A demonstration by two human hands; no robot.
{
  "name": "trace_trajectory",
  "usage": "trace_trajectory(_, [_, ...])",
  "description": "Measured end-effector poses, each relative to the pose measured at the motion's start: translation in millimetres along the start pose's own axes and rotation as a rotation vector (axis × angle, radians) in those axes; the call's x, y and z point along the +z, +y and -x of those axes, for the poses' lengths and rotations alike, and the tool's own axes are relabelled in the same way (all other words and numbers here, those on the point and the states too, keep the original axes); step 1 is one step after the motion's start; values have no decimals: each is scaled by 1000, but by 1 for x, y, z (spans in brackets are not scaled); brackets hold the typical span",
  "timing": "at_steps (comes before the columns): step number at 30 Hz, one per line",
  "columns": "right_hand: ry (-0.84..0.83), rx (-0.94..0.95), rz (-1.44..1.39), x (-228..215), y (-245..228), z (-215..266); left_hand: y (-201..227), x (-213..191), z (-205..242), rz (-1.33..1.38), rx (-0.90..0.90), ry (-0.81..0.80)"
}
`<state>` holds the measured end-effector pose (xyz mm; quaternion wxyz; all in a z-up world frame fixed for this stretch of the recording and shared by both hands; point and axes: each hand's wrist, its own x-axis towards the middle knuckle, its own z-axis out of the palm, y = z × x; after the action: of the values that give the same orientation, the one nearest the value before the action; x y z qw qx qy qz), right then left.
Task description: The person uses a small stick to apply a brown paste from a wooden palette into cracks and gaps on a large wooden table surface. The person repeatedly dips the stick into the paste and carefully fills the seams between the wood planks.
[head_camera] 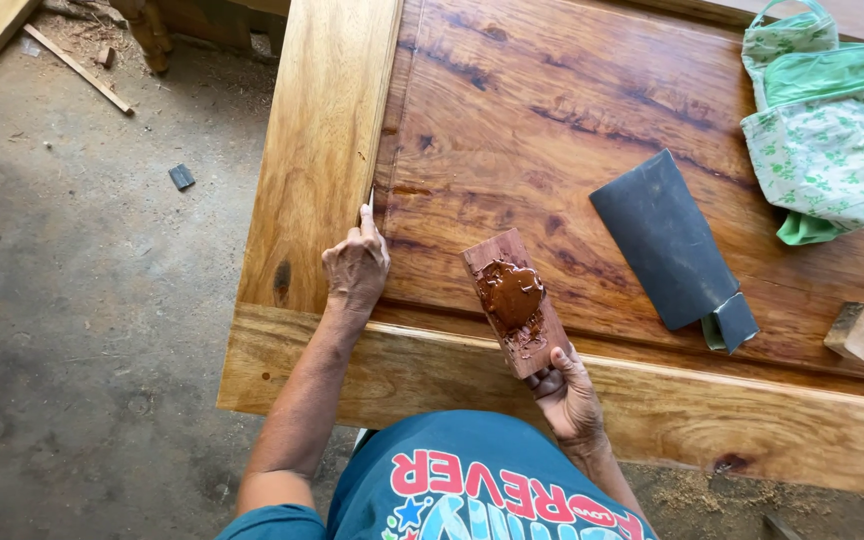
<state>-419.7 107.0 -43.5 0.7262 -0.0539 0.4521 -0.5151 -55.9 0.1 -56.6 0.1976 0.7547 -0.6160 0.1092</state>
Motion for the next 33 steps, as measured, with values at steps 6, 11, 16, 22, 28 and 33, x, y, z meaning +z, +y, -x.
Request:
trace_trajectory(6, [-2, -1, -7, 18, -4, 7, -4, 15, 4, 94, 11, -30])
trace_trajectory(11, [-7, -3, -1, 5, 1, 1, -4, 4, -1, 219, -58, -117])
trace_trajectory(16, [-10, -11, -13, 7, -1, 2, -2, 1, -2, 260, -101, -173])
trace_trajectory(22, [-20, -8, -8, 19, -3, 8, -7, -9, -7, 282, -115, -192])
trace_trajectory(28, [-24, -9, -2, 11, -1, 4, -21, -61, -29, 963, -351, -326])
trace_trajectory(33, [-36, -13, 0, 13, -1, 4, -26, -112, -39, 1224, -356, -274])
